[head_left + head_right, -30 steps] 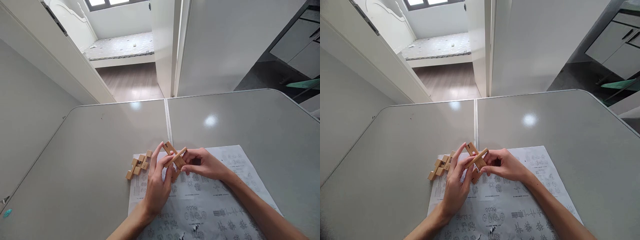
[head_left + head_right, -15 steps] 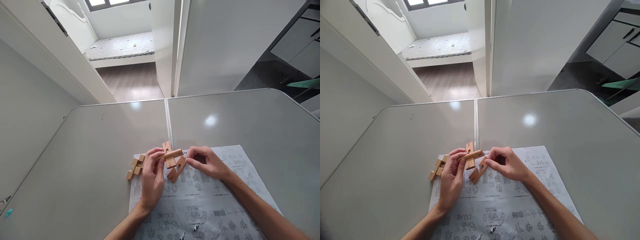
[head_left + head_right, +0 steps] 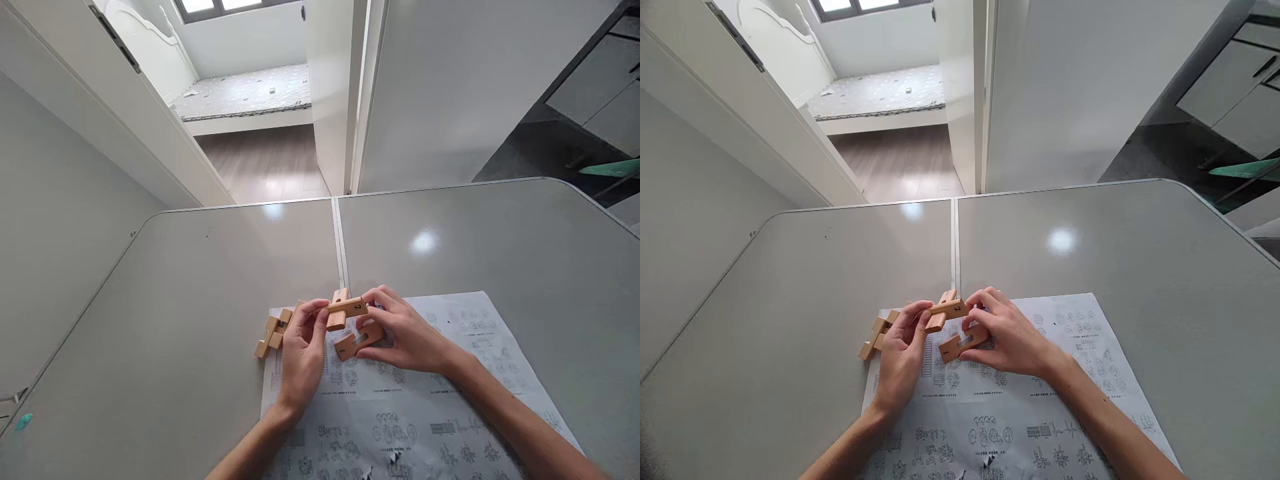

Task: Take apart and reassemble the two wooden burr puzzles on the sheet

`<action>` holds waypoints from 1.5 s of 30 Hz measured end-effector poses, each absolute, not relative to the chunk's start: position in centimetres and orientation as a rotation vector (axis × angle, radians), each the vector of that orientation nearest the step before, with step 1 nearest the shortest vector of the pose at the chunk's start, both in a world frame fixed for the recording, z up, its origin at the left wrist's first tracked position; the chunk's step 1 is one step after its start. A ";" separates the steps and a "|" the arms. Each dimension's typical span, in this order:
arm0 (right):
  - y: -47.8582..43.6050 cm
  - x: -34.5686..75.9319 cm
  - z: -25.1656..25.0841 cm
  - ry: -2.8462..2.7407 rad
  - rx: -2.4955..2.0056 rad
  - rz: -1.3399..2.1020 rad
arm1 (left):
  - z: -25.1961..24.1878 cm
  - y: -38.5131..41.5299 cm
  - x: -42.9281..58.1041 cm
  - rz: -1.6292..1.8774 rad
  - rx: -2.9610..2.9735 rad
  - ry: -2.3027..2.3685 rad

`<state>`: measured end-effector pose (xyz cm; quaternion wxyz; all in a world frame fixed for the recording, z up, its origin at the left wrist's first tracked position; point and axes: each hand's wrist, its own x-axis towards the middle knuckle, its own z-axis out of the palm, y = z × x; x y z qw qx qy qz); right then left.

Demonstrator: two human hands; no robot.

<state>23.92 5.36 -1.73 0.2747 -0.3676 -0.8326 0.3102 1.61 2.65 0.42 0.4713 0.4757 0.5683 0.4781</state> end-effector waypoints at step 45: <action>6.4 27.8 -1.8 -1.526 -0.670 2.339 | 1.0 2.0 1.0 0.771 0.981 0.719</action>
